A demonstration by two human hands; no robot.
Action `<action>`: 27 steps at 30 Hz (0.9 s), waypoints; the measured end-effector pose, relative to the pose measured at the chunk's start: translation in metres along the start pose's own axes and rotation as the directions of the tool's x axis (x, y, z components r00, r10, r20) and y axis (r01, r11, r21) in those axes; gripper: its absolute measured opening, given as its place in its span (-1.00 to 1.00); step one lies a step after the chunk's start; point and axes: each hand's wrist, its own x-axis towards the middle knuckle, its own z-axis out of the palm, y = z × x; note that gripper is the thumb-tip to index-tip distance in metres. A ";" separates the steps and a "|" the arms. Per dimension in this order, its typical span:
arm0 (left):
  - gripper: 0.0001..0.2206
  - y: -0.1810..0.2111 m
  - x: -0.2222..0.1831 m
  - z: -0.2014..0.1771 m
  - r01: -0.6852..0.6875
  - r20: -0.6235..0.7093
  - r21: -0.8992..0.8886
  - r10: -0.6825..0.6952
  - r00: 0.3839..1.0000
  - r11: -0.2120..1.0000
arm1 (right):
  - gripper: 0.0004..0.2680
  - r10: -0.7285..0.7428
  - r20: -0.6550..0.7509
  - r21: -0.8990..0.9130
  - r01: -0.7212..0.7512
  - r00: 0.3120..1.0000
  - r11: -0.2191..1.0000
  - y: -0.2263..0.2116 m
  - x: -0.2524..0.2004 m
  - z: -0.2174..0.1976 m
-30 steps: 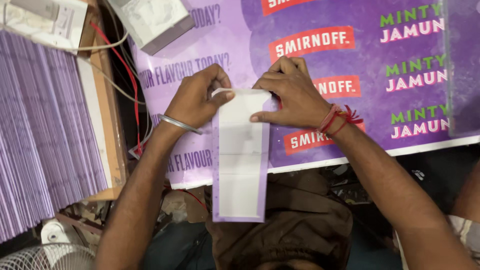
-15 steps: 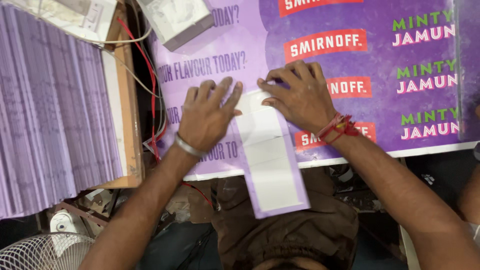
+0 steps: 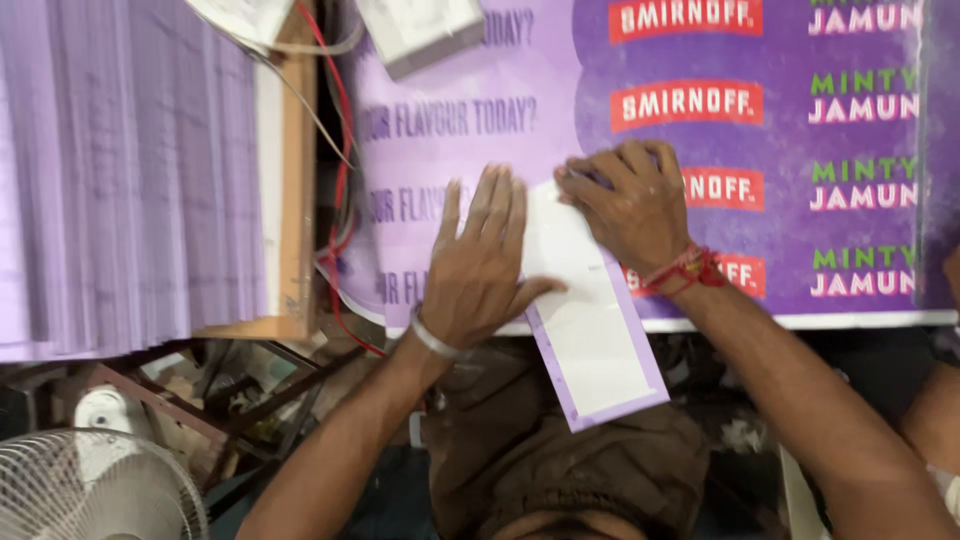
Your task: The person folds flat purple and white printed paper sheets into small rectangular boxes by hand. They crease the edges, fold the sides, and stack the finished boxes on the table.
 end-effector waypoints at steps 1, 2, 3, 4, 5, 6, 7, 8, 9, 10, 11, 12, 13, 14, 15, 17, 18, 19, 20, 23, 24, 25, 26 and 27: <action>-0.04 -0.001 -0.009 -0.009 0.045 0.016 -0.002 -0.045 0.999 0.999 | -0.88 0.010 -0.011 0.029 -0.009 1.000 1.000 -0.003 0.003 -0.004; -0.02 -0.003 -0.015 -0.017 0.086 0.040 -0.008 -0.086 0.996 0.996 | -0.88 0.027 -0.018 0.059 -0.026 0.999 0.998 -0.005 0.005 -0.006; -0.04 -0.010 -0.015 -0.021 0.106 0.067 0.070 -0.111 0.992 0.992 | -0.90 0.019 -0.037 0.069 -0.016 0.999 0.998 -0.005 0.010 -0.005; -0.06 -0.012 -0.016 -0.021 0.124 0.099 0.132 -0.138 0.985 0.983 | -0.91 0.017 -0.040 0.075 -0.014 0.999 0.997 -0.004 0.009 -0.006; -0.08 -0.016 -0.016 -0.021 0.139 0.129 0.195 -0.166 0.978 0.971 | -0.92 0.016 -0.043 0.081 -0.012 0.999 0.997 -0.003 0.008 -0.005; -0.10 -0.019 -0.014 -0.018 0.148 0.113 0.171 -0.169 0.979 0.974 | -0.92 0.010 -0.046 0.074 -0.006 0.999 0.997 -0.002 0.007 -0.004; -0.13 -0.025 -0.009 -0.013 0.158 0.097 0.146 -0.173 0.980 0.977 | -0.92 0.003 -0.049 0.068 0.000 0.999 0.998 0.001 0.007 -0.001; -0.15 -0.026 -0.010 -0.006 0.177 0.088 0.115 -0.188 0.978 0.977 | -0.91 -0.006 -0.038 0.068 0.009 0.999 0.998 0.000 0.002 0.001; -0.12 -0.025 -0.011 0.000 0.156 0.134 0.102 -0.169 0.976 0.983 | -0.92 0.003 -0.027 0.069 -0.001 1.000 0.998 -0.004 -0.004 0.002; -0.09 -0.024 -0.011 0.005 0.135 0.162 0.096 -0.149 0.975 0.986 | -0.93 -0.001 -0.031 0.064 0.003 1.000 0.998 -0.005 -0.003 0.002; -0.07 -0.019 -0.012 0.007 0.114 0.190 0.090 -0.129 0.973 0.989 | -0.94 -0.004 -0.034 0.060 0.006 0.999 0.998 -0.007 -0.003 -0.002; -0.03 -0.018 -0.010 0.005 0.105 0.205 0.077 -0.118 0.972 0.992 | -0.93 -0.005 -0.046 0.051 0.007 0.999 0.999 -0.008 0.003 -0.003; 0.00 -0.010 -0.015 0.001 0.096 0.220 0.065 -0.108 0.970 0.993 | -0.93 -0.005 -0.058 0.042 0.007 0.998 0.999 -0.009 0.008 -0.007; 0.04 -0.002 -0.024 -0.004 0.073 0.246 0.054 -0.084 0.966 0.996 | -0.92 0.012 -0.073 0.035 -0.009 0.997 0.999 -0.011 0.010 -0.008; 0.06 0.006 -0.033 -0.006 0.072 0.294 0.016 -0.073 0.953 0.997 | -0.92 0.008 -0.087 0.032 -0.005 0.996 0.999 -0.009 0.014 -0.008; 0.06 0.031 -0.069 -0.012 0.040 0.289 -0.076 -0.017 0.957 0.996 | -0.92 0.017 -0.078 0.044 -0.014 0.997 0.999 -0.012 0.008 -0.007; 0.03 0.040 -0.082 -0.014 0.000 0.212 -0.116 0.025 0.977 0.993 | -0.92 0.017 -0.077 0.044 -0.013 0.997 0.999 -0.011 0.007 -0.005; -0.10 0.042 -0.094 -0.018 -0.051 0.204 -0.168 0.086 0.975 0.984 | -0.92 0.016 -0.077 0.043 -0.012 0.997 0.999 -0.010 0.006 -0.003; -0.24 0.048 -0.106 -0.022 -0.094 0.189 -0.229 0.139 0.972 0.969 | -0.92 0.009 -0.065 0.041 -0.006 0.998 0.999 -0.007 0.003 -0.002; -0.67 0.067 -0.119 -0.025 -0.034 0.040 -0.476 0.061 0.997 0.879 | -0.92 0.007 -0.051 0.021 -0.006 0.999 1.000 -0.004 0.000 0.000; -0.80 0.073 -0.119 -0.025 -0.001 -0.014 -0.564 -0.009 1.000 0.826 | -0.93 0.012 -0.047 0.028 -0.010 0.999 1.000 -0.006 -0.001 0.001; -0.78 0.081 -0.116 -0.022 0.199 0.050 -0.587 -0.210 0.976 0.785 | -0.94 0.016 -0.043 0.034 -0.015 0.999 0.999 -0.008 -0.003 0.000; -0.76 0.087 -0.109 -0.018 0.377 0.113 -0.592 -0.390 0.914 0.712 | -0.93 0.025 -0.051 0.035 -0.023 0.998 0.999 -0.008 -0.002 -0.001; -0.73 0.094 -0.104 -0.014 0.538 0.178 -0.587 -0.552 0.815 0.605 | -0.91 0.026 -0.062 0.034 -0.024 0.998 0.999 -0.009 -0.003 -0.001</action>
